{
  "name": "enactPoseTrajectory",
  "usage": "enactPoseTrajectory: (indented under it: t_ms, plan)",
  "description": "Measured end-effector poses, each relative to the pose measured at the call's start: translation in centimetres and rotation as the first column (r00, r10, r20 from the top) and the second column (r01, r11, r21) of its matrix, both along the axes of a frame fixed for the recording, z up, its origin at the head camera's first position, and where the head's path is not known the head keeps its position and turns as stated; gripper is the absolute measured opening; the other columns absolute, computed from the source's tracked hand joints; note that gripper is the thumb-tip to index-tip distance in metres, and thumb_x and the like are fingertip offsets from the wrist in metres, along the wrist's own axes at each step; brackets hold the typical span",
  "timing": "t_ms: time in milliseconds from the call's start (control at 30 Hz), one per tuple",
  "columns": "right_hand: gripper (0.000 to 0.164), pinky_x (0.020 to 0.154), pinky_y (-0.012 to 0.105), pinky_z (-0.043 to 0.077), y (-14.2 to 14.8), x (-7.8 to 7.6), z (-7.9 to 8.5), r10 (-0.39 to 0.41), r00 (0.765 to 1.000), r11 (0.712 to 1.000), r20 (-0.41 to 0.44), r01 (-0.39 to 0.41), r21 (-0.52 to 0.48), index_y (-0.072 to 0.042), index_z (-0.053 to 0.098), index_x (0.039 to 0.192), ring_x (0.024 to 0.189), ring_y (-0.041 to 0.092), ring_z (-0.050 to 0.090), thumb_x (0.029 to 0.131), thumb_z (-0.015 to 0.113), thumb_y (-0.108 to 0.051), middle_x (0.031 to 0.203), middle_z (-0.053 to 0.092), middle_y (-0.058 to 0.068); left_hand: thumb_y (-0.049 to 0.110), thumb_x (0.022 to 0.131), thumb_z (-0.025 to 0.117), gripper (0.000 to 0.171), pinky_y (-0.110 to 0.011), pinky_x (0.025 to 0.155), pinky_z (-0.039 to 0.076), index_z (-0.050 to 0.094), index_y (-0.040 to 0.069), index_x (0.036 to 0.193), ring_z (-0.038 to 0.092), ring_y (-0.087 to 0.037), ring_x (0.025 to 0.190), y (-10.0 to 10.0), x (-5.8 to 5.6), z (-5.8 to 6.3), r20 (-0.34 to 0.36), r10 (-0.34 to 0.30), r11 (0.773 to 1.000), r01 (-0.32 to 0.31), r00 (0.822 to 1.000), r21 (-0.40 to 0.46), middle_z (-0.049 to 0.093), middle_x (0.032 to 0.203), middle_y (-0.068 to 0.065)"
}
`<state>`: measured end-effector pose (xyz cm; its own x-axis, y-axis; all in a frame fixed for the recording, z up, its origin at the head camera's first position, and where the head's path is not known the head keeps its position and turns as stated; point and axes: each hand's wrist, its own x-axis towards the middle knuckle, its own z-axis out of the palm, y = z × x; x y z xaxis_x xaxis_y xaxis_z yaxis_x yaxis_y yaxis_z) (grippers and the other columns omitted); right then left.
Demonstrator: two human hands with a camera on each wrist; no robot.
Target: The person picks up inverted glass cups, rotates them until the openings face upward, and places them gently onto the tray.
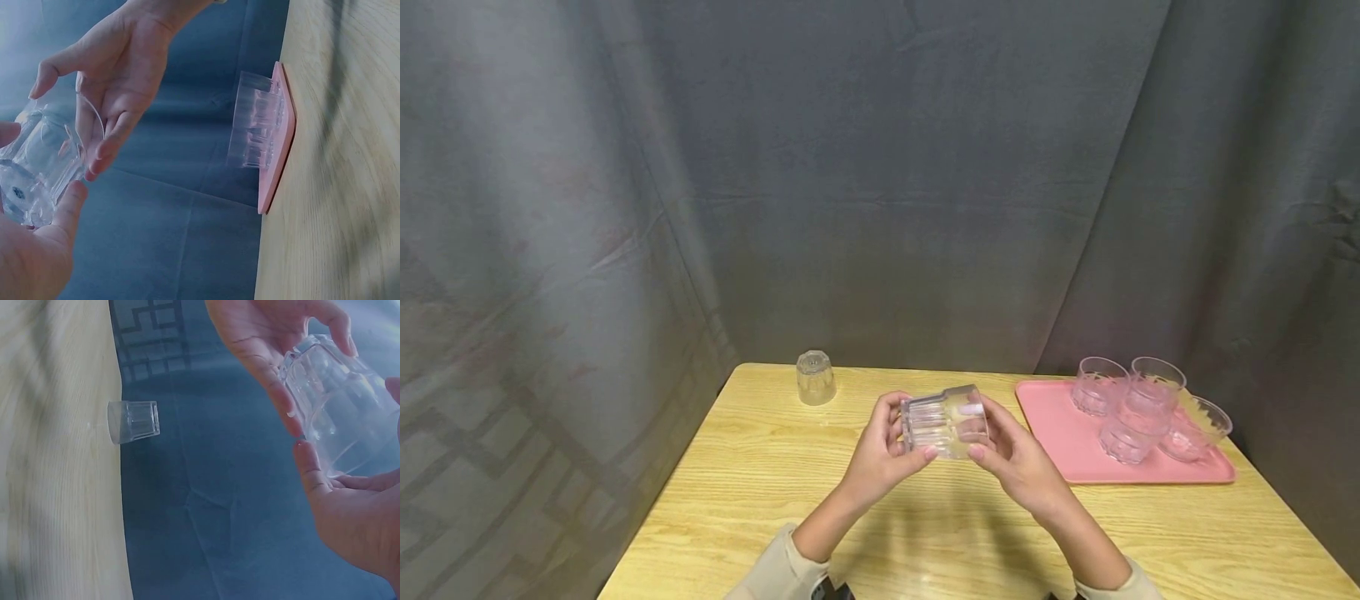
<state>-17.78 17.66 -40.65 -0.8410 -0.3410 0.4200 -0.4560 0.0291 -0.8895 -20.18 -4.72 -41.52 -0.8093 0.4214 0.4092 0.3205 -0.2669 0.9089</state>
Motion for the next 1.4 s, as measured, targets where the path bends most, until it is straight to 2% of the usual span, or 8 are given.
enactPoseTrajectory:
  t_ms: [133,433,567,667,900,1067,1167,1400]
  plan:
    - [0.064,0.089,0.02,0.054,0.3,-0.1,0.1,-0.035,0.999,0.999,-0.017,0.036,0.013,0.016,0.023,0.151,0.115,0.004,0.06,0.098,0.058,0.004,0.136,0.043,0.037,0.005,0.087,0.074,0.07,-0.034,0.088,0.058,0.03,-0.003,0.14,0.063,-0.024,0.113,0.2,-0.4,-0.3,-0.003,0.004,0.999,-0.005,1.0,-0.041,0.051,0.132,-0.022]
    - [0.066,0.09,0.015,0.051,1.6,-0.8,0.2,-0.095,0.994,0.992,-0.062,0.1,0.08,0.017,0.028,0.149,0.111,0.005,0.06,0.096,0.065,0.002,0.125,0.052,0.034,0.006,0.088,0.074,0.068,-0.031,0.084,0.059,0.034,-0.003,0.142,0.065,-0.031,0.114,1.2,-1.5,-0.9,0.035,0.025,0.99,-0.02,0.999,-0.142,0.053,0.135,-0.024]
    - [0.066,0.093,0.013,0.048,2.2,-1.1,0.4,-0.151,0.983,0.977,-0.1,0.164,0.139,0.018,0.033,0.146,0.108,0.004,0.058,0.092,0.069,0.002,0.12,0.056,0.029,0.01,0.089,0.075,0.068,-0.031,0.085,0.059,0.036,0.0,0.145,0.064,-0.034,0.116,1.8,-2.1,-1.4,0.047,0.031,0.985,-0.023,0.998,-0.173,0.053,0.138,-0.021]
    - [0.064,0.09,0.015,0.05,2.7,-1.5,0.5,-0.179,0.978,0.966,-0.106,0.195,0.17,0.018,0.035,0.144,0.106,0.006,0.059,0.091,0.068,0.003,0.118,0.057,0.028,0.012,0.09,0.075,0.068,-0.032,0.085,0.059,0.037,0.002,0.145,0.066,-0.035,0.114,2.3,-2.6,-1.8,0.064,0.025,0.984,-0.013,0.998,-0.18,0.054,0.14,-0.019]
    - [0.063,0.087,0.017,0.052,3.8,-2.2,0.8,-0.264,0.961,0.922,-0.088,0.278,0.271,0.015,0.039,0.144,0.104,0.022,0.061,0.09,0.068,0.001,0.117,0.06,0.023,0.012,0.09,0.076,0.065,-0.031,0.086,0.059,0.042,0.004,0.144,0.068,-0.029,0.112,3.6,-3.8,-2.6,0.087,0.018,0.98,0.0,0.996,-0.198,0.057,0.137,-0.022]
    - [0.065,0.084,0.018,0.053,4.7,-2.9,0.9,-0.293,0.954,0.891,-0.07,0.299,0.341,0.013,0.037,0.147,0.105,0.029,0.061,0.092,0.067,-0.005,0.119,0.059,0.024,0.019,0.088,0.079,0.066,-0.029,0.08,0.059,0.046,0.009,0.144,0.07,-0.021,0.1,4.4,-4.6,-3.2,0.096,0.079,0.956,-0.048,0.992,-0.29,0.06,0.124,-0.012]
    - [0.065,0.084,0.017,0.052,5.3,-3.3,0.9,-0.321,0.945,0.869,-0.063,0.32,0.377,0.011,0.037,0.148,0.106,0.031,0.062,0.093,0.067,-0.008,0.12,0.06,0.024,0.019,0.087,0.081,0.066,-0.028,0.079,0.059,0.048,0.008,0.143,0.068,-0.018,0.098,4.9,-5.0,-3.5,0.078,0.107,0.941,-0.076,0.991,-0.33,0.06,0.118,-0.006]
    - [0.067,0.085,0.022,0.052,6.9,-4.1,1.3,-0.394,0.918,0.801,-0.048,0.369,0.471,0.005,0.038,0.151,0.107,0.03,0.063,0.094,0.066,-0.015,0.118,0.064,0.02,0.023,0.087,0.08,0.057,-0.025,0.081,0.056,0.054,0.008,0.136,0.062,-0.022,0.107,6.3,-5.7,-4.6,0.04,0.126,0.907,-0.099,0.991,-0.41,0.061,0.121,-0.001]
